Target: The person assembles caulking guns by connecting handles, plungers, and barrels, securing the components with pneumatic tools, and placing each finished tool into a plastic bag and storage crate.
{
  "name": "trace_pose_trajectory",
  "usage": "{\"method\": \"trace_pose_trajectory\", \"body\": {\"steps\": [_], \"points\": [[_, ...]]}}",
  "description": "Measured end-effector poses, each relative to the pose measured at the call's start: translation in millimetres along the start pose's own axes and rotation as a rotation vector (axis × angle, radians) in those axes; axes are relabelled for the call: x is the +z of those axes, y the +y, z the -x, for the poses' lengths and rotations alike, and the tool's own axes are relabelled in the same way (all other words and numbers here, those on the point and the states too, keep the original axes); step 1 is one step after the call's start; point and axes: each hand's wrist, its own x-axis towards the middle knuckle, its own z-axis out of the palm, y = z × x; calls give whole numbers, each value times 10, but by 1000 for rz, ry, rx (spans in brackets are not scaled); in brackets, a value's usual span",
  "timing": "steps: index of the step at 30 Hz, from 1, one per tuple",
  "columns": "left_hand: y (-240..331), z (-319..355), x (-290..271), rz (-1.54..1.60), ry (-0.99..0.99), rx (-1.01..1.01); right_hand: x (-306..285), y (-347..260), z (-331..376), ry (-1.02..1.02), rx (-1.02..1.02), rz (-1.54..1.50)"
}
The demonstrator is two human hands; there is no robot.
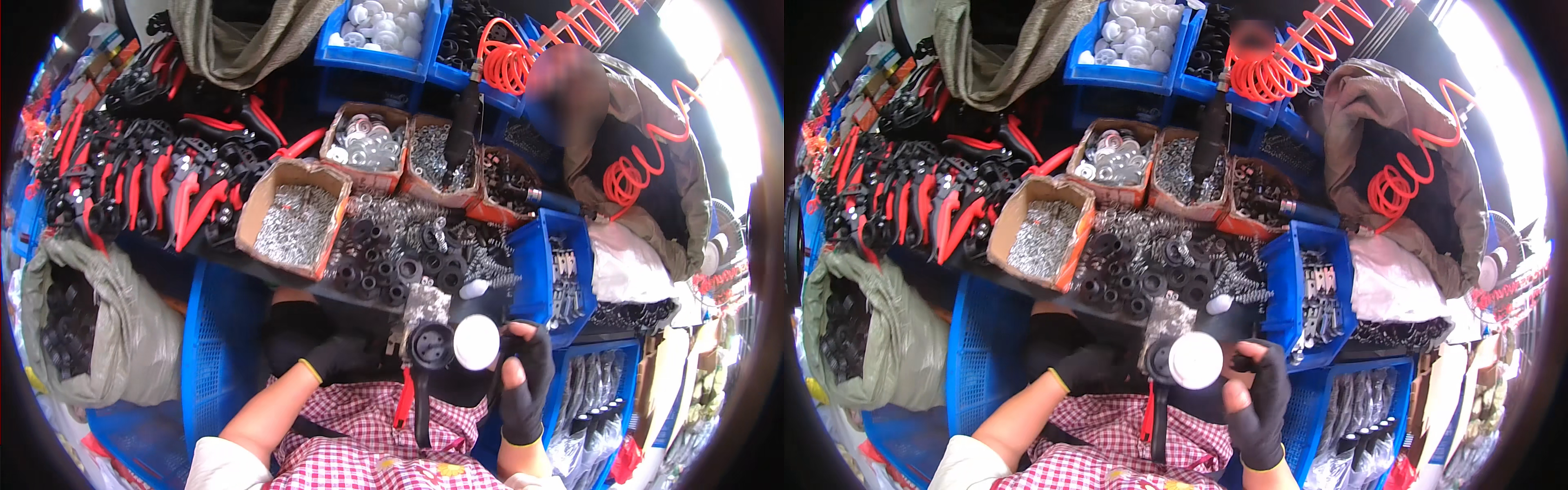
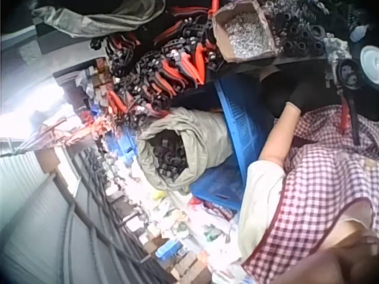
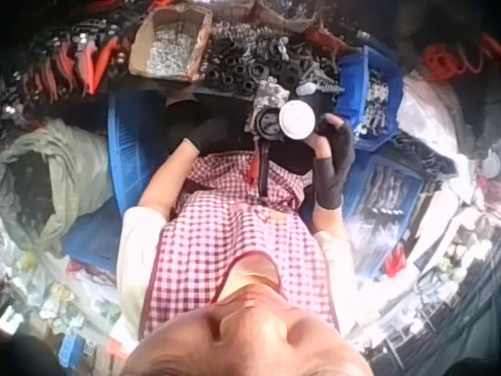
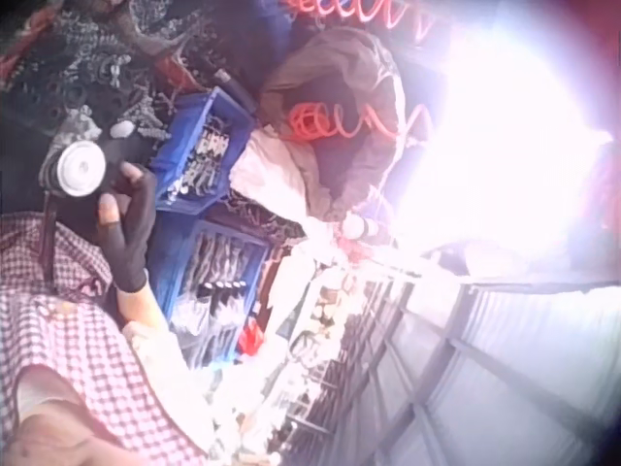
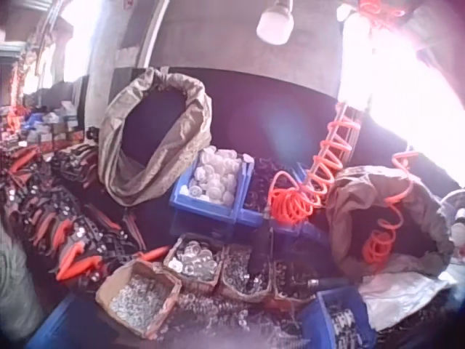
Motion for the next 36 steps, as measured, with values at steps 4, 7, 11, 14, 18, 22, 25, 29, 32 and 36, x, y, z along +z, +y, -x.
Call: {"method": "trace_pose_trajectory", "body": {"steps": [4, 7, 11, 14, 18, 22, 25, 29, 32, 36], "points": [[350, 96, 643, 787, 51, 274, 59, 183, 169, -83, 251, -149], [675, 50, 1052, 684, 678, 25, 52, 569, 248, -80, 303, -233], [860, 842, 238, 1934, -230, -3, -168, 991, 413, -314, 70, 171], [1020, 1765, -551, 447, 24, 522, -169, 1142, 475, -479, -341, 613], [1083, 2319, -1385, 373, 552, 727, -68, 619, 336, -777, -568, 359], [703, 1786, -1229, 828, 1376, 766, 63, 76, 399, -842, -568, -14], [1079, 1338, -1077, 820, 1670, 581, 179, -364, 431, -981, 114, -189], [1195, 971, -757, 698, 1418, 458, 767, -499, 283, -969, 620, -430], [838, 1196, -1293, 654, 1538, 342, 531, -264, 209, -825, 647, -494], [644, 1508, -1884, -503, 1391, 241, 176, -9, 273, -733, 574, -397]]}}
